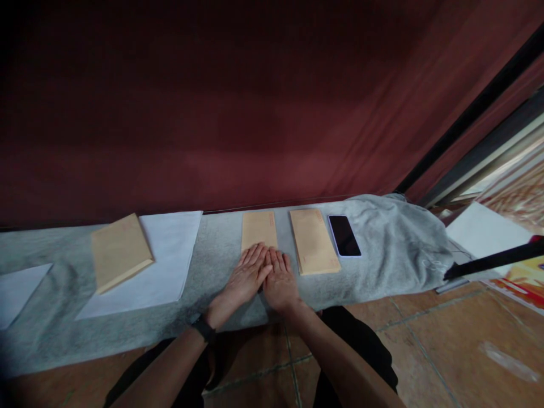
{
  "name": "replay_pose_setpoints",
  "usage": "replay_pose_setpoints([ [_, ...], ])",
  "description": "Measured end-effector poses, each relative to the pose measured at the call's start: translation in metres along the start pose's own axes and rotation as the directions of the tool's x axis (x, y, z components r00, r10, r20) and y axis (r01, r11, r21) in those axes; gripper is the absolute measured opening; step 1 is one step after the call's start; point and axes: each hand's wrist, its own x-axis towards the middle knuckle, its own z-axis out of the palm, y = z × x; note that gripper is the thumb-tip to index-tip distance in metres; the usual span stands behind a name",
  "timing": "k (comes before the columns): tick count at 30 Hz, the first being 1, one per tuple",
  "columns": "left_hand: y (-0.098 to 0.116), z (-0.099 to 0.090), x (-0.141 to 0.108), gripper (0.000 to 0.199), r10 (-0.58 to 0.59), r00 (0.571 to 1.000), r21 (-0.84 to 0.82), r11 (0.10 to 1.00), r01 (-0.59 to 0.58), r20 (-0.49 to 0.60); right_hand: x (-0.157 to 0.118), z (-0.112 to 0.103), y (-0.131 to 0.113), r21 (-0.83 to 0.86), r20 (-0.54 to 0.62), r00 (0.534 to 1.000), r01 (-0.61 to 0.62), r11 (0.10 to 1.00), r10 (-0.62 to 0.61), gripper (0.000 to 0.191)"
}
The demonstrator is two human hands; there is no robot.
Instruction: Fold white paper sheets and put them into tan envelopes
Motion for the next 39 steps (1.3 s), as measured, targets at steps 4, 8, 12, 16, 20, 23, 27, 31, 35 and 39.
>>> replay_pose_setpoints([
  [4,-0.001,0.001,0.005,0.062,-0.015,1.000,-0.002,1.000,0.015,0.015,-0.013,0.014,-0.009,0.024,-0.047,0.998,0.030,0.999,-0.029,0.062],
  [8,-0.004,0.005,0.010,0.062,-0.004,1.000,0.002,1.000,0.004,0.015,-0.024,0.018,-0.017,0.012,-0.057,0.993,0.100,0.995,-0.099,0.059],
  [12,-0.004,0.003,0.011,0.057,0.043,0.999,-0.002,0.999,-0.043,0.003,-0.029,0.005,-0.026,0.053,-0.052,0.989,0.143,0.988,-0.140,0.054],
  [16,-0.005,-0.001,0.013,0.055,0.034,0.999,-0.043,0.999,-0.033,0.018,-0.022,-0.021,-0.020,0.260,0.004,0.990,0.137,0.956,-0.143,0.047],
  [20,-0.009,0.003,0.017,0.056,-0.059,0.997,-0.030,0.998,0.058,-0.049,-0.009,-0.041,0.005,0.507,0.026,1.000,-0.025,0.862,0.013,0.045],
  [23,-0.011,0.009,0.018,0.056,-0.070,0.992,0.004,0.997,0.071,-0.102,0.001,-0.045,0.021,0.578,-0.003,0.985,-0.138,0.804,0.171,0.044],
  [27,-0.005,0.014,0.016,0.057,0.003,0.994,0.012,1.000,-0.002,-0.111,0.019,-0.036,0.024,0.629,-0.042,0.960,-0.192,0.754,0.279,0.048],
  [31,0.002,0.021,0.020,0.059,0.011,0.998,0.021,1.000,-0.009,-0.069,0.047,-0.023,0.013,0.663,-0.036,0.952,-0.206,0.719,0.305,0.050],
  [35,0.000,0.030,0.024,0.062,-0.013,0.996,0.025,1.000,0.015,-0.091,0.072,-0.006,0.001,0.619,-0.077,0.945,-0.206,0.758,0.319,0.052],
  [39,-0.007,0.032,0.023,0.068,-0.022,0.983,0.010,1.000,0.024,-0.180,0.077,0.014,-0.002,0.577,-0.110,0.944,-0.196,0.793,0.313,0.056],
])
